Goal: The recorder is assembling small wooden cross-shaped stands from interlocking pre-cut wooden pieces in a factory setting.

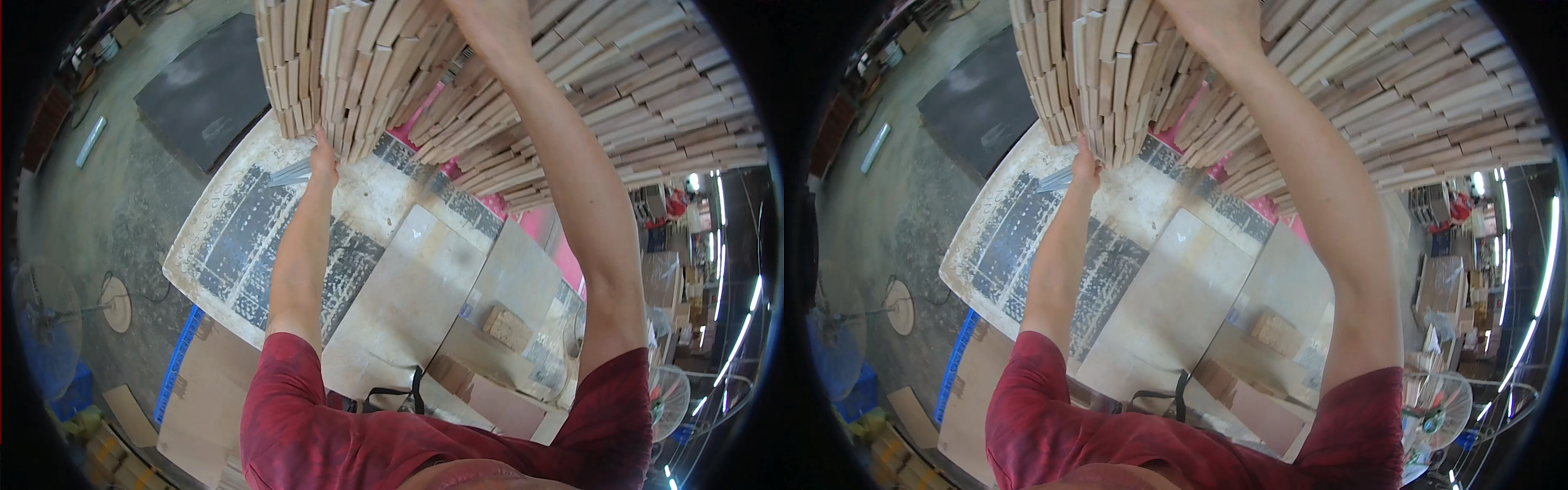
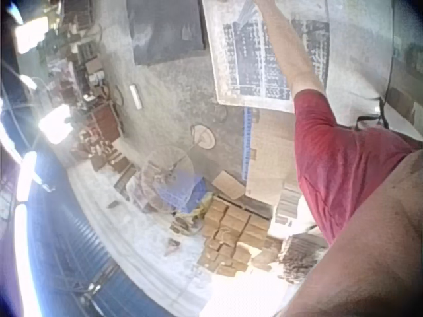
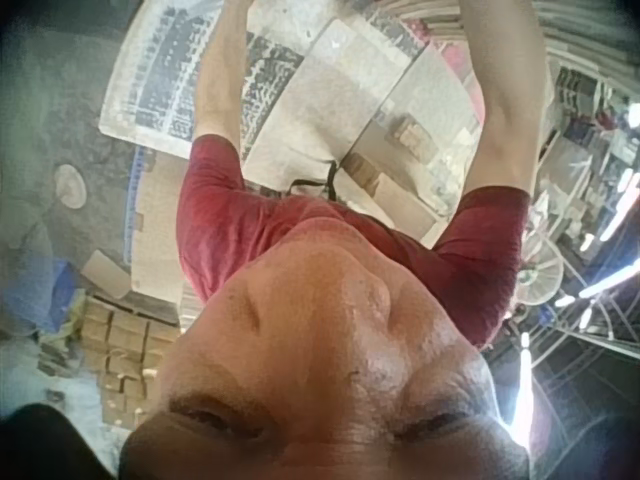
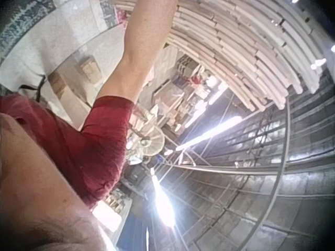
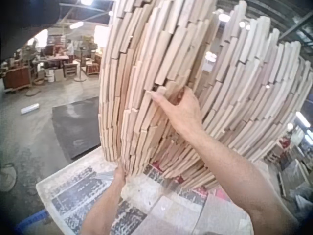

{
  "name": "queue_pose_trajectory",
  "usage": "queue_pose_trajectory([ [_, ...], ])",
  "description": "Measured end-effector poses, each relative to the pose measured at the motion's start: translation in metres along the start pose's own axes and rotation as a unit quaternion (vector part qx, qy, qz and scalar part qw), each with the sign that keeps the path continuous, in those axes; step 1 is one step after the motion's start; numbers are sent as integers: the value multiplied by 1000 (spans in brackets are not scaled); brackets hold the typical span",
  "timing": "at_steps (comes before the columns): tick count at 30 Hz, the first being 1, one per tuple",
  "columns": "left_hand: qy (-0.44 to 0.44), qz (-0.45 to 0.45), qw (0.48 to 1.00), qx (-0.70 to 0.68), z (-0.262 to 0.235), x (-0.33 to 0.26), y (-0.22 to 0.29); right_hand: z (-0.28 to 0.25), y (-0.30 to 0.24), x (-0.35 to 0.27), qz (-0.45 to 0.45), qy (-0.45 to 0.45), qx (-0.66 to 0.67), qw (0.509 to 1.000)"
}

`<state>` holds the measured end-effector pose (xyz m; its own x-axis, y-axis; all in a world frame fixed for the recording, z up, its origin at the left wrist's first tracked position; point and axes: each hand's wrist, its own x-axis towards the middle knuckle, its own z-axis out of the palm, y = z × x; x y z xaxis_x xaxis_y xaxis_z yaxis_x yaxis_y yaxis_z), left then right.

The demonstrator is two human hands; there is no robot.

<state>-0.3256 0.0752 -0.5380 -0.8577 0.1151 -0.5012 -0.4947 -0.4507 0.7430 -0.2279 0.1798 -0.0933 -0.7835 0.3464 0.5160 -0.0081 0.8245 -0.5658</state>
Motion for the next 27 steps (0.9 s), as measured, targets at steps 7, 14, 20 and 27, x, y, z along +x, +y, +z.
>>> queue_pose_trajectory([
  [7, 65, 133, 986, 70, -60, -102, 21, -49, 29, -78, -215, -106, -73, 968],
  [14, -407, 122, 905, -36, -1, -355, 45, -176, 3, -229, -74, -610, 131, 778],
  [20, -664, 112, 734, -91, 43, -532, 62, -229, -47, -296, -96, -670, 189, 712],
  [27, -668, 18, 740, -76, 38, -596, -7, -373, -23, -387, 18, -497, 168, 851],
])
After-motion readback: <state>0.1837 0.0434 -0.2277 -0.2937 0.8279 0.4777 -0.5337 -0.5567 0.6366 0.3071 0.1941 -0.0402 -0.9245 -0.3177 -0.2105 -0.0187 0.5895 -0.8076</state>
